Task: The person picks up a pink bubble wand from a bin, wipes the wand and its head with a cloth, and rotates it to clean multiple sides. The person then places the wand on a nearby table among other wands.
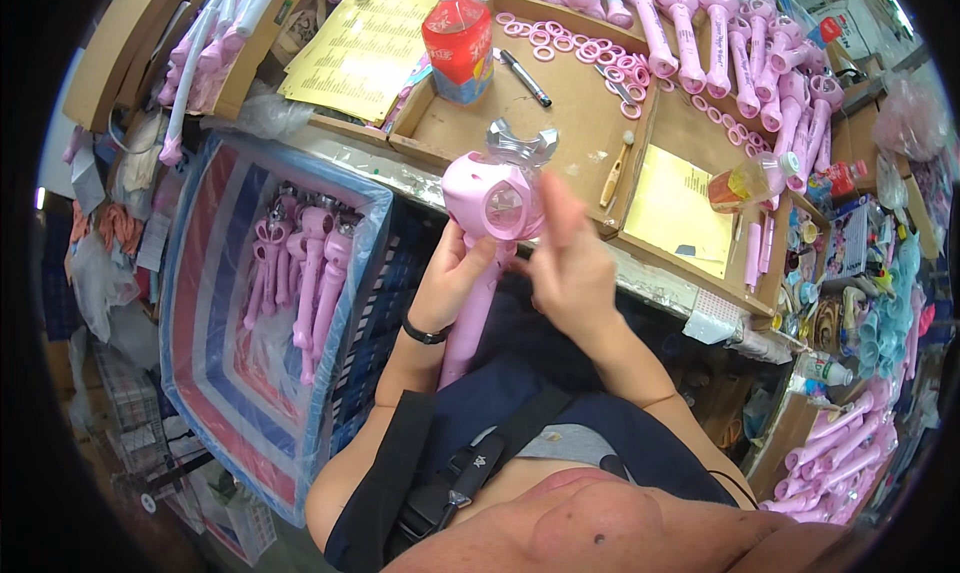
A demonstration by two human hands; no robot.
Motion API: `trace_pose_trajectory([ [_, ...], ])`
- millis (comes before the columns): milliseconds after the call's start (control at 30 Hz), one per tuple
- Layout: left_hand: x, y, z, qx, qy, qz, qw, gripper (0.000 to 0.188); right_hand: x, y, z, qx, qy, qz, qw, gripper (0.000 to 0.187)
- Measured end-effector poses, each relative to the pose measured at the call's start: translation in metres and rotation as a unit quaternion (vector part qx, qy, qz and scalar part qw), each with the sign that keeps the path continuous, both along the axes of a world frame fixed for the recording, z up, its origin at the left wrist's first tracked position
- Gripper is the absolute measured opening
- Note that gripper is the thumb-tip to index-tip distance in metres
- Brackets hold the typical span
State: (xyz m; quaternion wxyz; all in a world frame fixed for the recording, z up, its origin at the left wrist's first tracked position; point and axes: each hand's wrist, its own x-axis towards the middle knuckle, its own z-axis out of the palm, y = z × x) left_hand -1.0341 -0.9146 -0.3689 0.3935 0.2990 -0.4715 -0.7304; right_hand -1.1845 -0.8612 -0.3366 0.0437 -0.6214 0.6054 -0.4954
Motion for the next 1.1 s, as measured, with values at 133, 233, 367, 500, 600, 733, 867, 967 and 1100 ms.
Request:
trace_pose_trajectory([
  [133, 0.002, 0.000, 0.000, 0.070, 0.035, -0.022, 0.997, 0.047, -0.018, 0.004, 0.005, 0.008, -0.279, 0.080, 0.957, 0.053],
  [233, 0.001, -0.004, 0.001, 0.084, 0.045, -0.048, 0.994, 0.053, -0.016, 0.009, 0.003, 0.058, -0.408, 0.115, 0.904, 0.055],
  [367, 0.003, -0.007, -0.002, 0.116, 0.123, -0.069, 0.983, 0.050, -0.005, 0.007, -0.004, 0.022, -0.426, 0.125, 0.896, 0.056],
  [500, 0.018, -0.014, -0.009, 0.139, 0.176, -0.032, 0.974, 0.054, -0.006, -0.004, -0.002, 0.006, -0.418, 0.119, 0.901, 0.056],
  [600, 0.041, -0.027, -0.015, 0.159, 0.251, 0.006, 0.955, 0.058, -0.016, -0.018, 0.011, -0.035, -0.301, 0.070, 0.950, 0.048],
  [733, 0.066, -0.032, -0.019, 0.101, 0.309, 0.032, 0.945, 0.059, -0.031, -0.071, 0.028, -0.155, -0.131, 0.060, 0.977, 0.018],
  [867, 0.075, -0.028, -0.021, 0.082, 0.258, 0.072, 0.960, 0.061, -0.030, -0.144, 0.016, -0.096, 0.037, 0.141, 0.985, 0.019],
  [967, 0.080, -0.029, -0.024, 0.083, 0.234, 0.091, 0.965, 0.063, -0.007, -0.168, -0.021, -0.139, 0.164, 0.092, 0.972, 0.033],
  [1100, 0.091, -0.032, -0.030, 0.097, 0.245, 0.101, 0.959, 0.061, -0.025, -0.179, -0.067, 0.100, 0.117, 0.148, 0.977, 0.031],
])
